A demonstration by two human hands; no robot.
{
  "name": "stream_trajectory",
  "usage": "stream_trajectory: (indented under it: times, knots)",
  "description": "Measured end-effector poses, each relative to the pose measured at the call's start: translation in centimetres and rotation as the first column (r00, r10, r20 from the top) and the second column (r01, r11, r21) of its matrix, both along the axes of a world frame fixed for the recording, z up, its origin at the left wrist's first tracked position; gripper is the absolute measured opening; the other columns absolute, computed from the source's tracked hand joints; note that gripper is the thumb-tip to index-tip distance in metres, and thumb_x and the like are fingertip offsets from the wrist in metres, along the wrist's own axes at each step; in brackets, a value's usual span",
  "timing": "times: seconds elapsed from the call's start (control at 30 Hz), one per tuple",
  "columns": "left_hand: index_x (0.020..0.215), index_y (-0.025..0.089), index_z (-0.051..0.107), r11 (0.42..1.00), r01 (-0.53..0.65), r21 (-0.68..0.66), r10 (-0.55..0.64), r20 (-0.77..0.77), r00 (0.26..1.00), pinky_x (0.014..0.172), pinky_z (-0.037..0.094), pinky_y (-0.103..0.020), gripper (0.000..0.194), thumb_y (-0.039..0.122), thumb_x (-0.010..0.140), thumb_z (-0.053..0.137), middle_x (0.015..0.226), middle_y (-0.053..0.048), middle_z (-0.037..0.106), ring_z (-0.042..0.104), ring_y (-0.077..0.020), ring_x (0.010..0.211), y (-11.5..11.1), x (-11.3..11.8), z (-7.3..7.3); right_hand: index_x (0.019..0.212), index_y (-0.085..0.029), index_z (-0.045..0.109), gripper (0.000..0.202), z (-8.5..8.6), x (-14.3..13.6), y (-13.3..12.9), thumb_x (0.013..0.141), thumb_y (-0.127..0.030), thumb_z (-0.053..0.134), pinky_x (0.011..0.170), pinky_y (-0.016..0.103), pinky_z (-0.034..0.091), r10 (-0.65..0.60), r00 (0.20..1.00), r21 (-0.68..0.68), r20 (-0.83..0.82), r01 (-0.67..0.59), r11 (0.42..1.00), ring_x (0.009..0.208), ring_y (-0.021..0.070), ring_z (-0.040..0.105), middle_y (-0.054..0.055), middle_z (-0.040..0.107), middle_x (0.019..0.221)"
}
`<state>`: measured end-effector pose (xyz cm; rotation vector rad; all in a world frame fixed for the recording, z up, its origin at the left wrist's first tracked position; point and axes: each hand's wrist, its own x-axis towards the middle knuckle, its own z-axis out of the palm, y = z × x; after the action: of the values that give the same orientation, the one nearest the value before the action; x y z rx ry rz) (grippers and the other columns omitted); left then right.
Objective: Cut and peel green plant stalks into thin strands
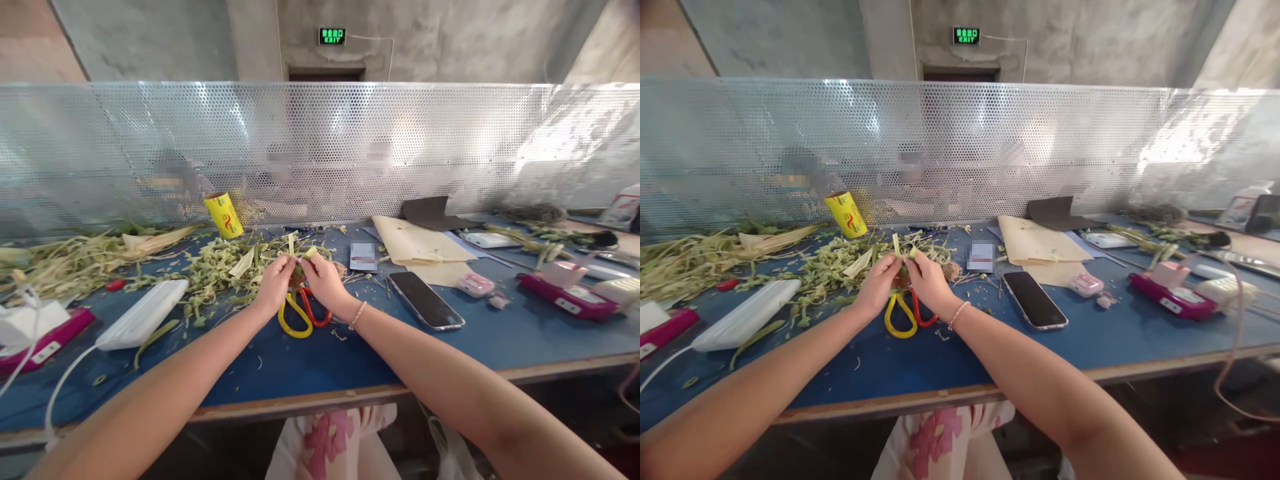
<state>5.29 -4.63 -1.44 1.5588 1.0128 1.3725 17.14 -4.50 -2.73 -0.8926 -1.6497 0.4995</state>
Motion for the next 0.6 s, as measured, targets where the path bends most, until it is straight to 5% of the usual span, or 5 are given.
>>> stream_trajectory:
  times: [0.23, 0.6]
  knots:
    - [0.062, 0.019, 0.037, 0.968, 0.057, -0.245, 0.013, 0.275, 0.961, 0.033, 0.013, -0.012, 0.027, 0.033, 0.069, 0.058, 0.043, 0.010, 0.030, 0.025, -0.0025, 0.032, -0.51, 0.86, 0.34, 0.065, -0.021, 0.041, 0.020, 0.18, -0.36, -0.14, 0.081, -0.033, 0.039, 0.056, 0.023, 0.038, -0.001, 1.000, -0.032, -0.016, 0.001, 0.999, 0.055, 0.0108, 0.046, -0.004, 0.047, 0.058]
    - [0.061, 0.018, 0.038, 0.979, -0.053, -0.199, 0.114, 0.311, 0.944, 0.033, 0.016, -0.014, 0.024, 0.030, 0.072, 0.056, 0.039, 0.011, 0.024, 0.025, -0.0028, 0.031, -0.09, 0.84, 0.75, 0.071, -0.020, 0.048, 0.015, 0.46, -0.87, -0.70, 0.080, -0.031, 0.041, 0.058, 0.024, 0.042, 0.051, 0.990, -0.133, -0.130, -0.068, 0.989, 0.059, 0.0121, 0.055, -0.002, 0.055, 0.062]
